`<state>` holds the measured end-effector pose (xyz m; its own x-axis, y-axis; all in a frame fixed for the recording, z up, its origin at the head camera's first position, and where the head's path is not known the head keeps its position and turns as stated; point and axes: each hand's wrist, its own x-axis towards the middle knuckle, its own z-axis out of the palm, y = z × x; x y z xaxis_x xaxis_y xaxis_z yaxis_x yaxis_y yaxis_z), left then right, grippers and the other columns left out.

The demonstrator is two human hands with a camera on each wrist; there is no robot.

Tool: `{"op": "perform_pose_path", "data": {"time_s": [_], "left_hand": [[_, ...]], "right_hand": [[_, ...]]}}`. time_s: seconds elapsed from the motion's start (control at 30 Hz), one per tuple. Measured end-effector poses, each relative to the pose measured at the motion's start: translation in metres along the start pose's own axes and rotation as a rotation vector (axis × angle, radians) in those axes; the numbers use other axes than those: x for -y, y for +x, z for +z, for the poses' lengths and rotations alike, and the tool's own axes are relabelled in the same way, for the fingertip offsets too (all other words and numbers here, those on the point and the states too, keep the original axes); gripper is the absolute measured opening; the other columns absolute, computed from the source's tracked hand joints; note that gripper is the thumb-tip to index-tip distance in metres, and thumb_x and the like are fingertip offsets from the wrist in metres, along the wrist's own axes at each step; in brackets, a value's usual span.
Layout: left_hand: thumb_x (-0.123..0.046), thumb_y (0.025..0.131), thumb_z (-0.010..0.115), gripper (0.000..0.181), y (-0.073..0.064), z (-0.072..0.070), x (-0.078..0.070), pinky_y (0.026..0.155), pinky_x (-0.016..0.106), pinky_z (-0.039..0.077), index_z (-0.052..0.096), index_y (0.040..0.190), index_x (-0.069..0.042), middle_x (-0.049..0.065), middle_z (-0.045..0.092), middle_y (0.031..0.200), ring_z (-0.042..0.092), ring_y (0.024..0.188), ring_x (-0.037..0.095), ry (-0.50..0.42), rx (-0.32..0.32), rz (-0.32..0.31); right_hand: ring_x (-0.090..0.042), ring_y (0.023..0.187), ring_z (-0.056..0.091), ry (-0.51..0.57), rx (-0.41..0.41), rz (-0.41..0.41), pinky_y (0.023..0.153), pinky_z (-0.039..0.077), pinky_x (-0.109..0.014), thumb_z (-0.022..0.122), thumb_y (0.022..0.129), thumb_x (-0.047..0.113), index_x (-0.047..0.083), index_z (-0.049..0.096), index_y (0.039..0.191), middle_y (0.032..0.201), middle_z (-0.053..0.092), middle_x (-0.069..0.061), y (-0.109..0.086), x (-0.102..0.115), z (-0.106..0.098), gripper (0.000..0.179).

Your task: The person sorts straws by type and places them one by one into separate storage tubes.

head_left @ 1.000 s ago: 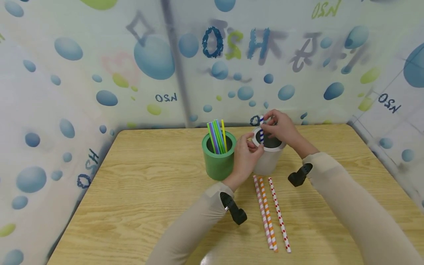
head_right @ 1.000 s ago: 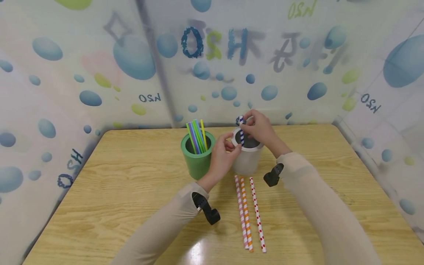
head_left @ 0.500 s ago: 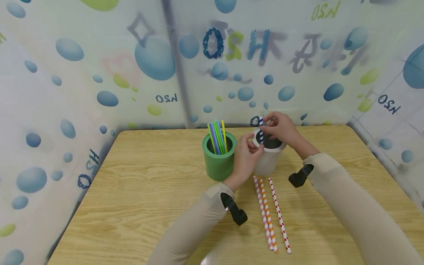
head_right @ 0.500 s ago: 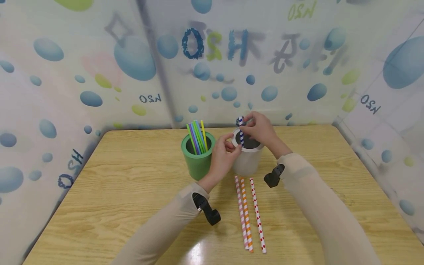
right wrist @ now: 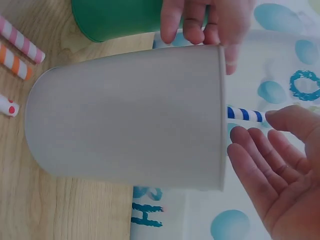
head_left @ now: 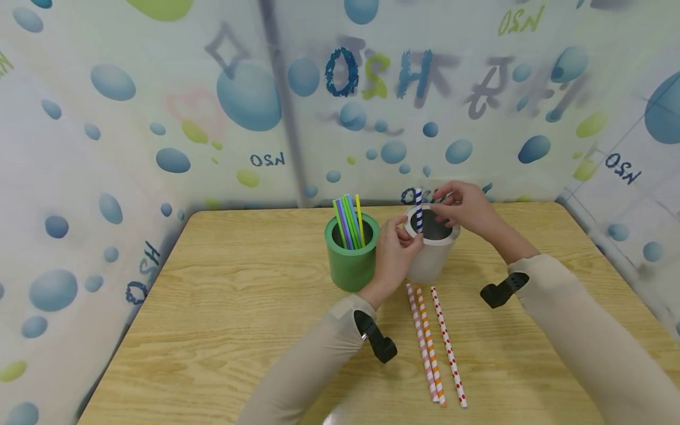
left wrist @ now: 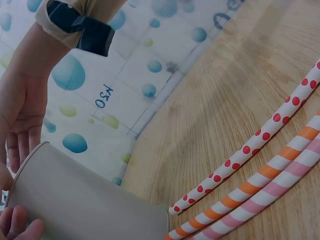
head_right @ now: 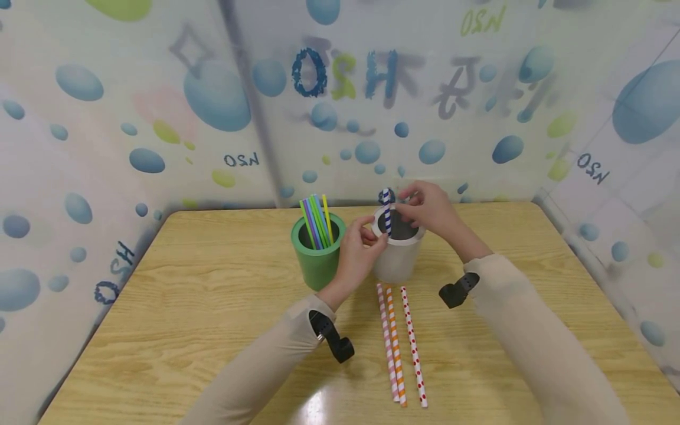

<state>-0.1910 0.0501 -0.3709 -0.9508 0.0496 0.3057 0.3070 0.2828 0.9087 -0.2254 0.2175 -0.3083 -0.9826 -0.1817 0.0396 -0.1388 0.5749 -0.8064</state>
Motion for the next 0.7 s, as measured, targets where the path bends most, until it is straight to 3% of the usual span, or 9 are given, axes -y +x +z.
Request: {"op": "perform_pose_path", "data": {"time_s": [0.37, 0.7], "left_hand": [[-0.012, 0.083, 0.066, 0.041, -0.001, 0.0, 0.001, 0.065, 0.015, 0.046, 0.051, 0.119, -0.002, 0.002, 0.049, 0.084, 0.052, 0.074, 0.01, -0.007, 0.015, -0.022], [-0.012, 0.083, 0.066, 0.041, -0.001, -0.001, 0.001, 0.066, 0.016, 0.046, 0.051, 0.119, 0.0, 0.004, 0.05, 0.083, 0.053, 0.074, 0.011, -0.013, 0.02, -0.006]], "right_hand": [[-0.018, 0.07, 0.063, -0.038, 0.029, -0.018, 0.06, 0.055, -0.031, 0.062, 0.088, 0.019, -0.005, 0.052, 0.11, 0.088, 0.062, -0.019, -0.037, -0.003, -0.012, 0.034], [-0.017, 0.068, 0.064, 0.009, 0.051, 0.003, 0.06, 0.056, -0.035, 0.063, 0.088, 0.015, -0.006, 0.054, 0.106, 0.082, 0.063, -0.012, -0.069, -0.032, -0.002, 0.029]]}}
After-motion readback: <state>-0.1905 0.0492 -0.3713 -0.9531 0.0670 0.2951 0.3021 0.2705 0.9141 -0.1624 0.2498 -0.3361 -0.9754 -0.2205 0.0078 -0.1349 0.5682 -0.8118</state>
